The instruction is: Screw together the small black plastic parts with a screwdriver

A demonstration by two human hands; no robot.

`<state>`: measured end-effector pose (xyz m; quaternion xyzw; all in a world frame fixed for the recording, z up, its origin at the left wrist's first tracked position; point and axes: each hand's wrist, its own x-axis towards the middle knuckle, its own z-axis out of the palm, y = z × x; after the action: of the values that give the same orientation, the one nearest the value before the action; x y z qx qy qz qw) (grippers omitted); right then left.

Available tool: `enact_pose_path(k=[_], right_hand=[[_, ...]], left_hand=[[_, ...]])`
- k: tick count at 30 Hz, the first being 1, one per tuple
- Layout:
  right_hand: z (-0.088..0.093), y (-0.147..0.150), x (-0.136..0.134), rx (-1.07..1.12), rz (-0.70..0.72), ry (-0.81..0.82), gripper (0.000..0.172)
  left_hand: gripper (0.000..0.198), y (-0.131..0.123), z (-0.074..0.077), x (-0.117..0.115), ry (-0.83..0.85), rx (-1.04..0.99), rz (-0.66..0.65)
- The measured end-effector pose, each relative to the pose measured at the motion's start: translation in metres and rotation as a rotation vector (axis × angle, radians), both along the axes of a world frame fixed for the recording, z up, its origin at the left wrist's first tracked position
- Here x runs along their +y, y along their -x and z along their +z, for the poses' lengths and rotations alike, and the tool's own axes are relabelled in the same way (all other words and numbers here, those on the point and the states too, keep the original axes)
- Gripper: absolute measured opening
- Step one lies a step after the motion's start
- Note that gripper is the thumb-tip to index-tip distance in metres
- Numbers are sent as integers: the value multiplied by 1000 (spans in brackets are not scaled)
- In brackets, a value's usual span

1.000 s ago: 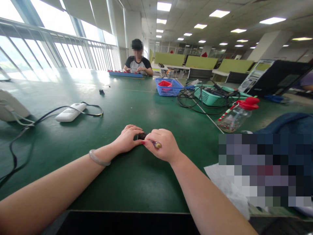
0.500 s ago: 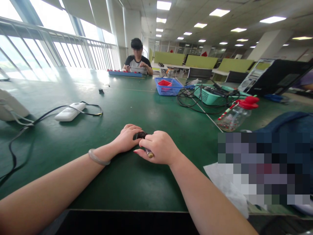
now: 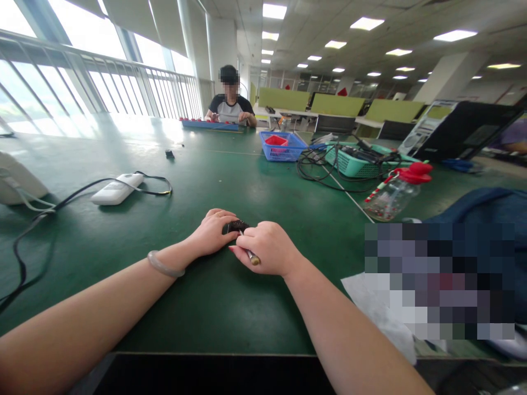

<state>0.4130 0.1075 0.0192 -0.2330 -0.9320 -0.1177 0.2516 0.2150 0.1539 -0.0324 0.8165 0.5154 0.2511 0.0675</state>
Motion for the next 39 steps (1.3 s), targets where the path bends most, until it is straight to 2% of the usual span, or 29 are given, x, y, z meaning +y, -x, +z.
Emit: enact_pose_path(k=[22,26,30,36,39], right_hand=[[-1,-7,5,60,-51,40,33],[-2,-8,6,97,-61,86,33],[-4,-11,10,279,-88,280,33],[-12,-17,25,771,-204,706,41],[-21,-20,36,998,-172,911,43]], left_hand=[[36,0,1,0,28,7,7],[37,0,1,1,27,5,2],[38,0,1,0,30,4,-1],[39,1,2,1,71,-4,0],[38,1,2,0,65,-9,-2]])
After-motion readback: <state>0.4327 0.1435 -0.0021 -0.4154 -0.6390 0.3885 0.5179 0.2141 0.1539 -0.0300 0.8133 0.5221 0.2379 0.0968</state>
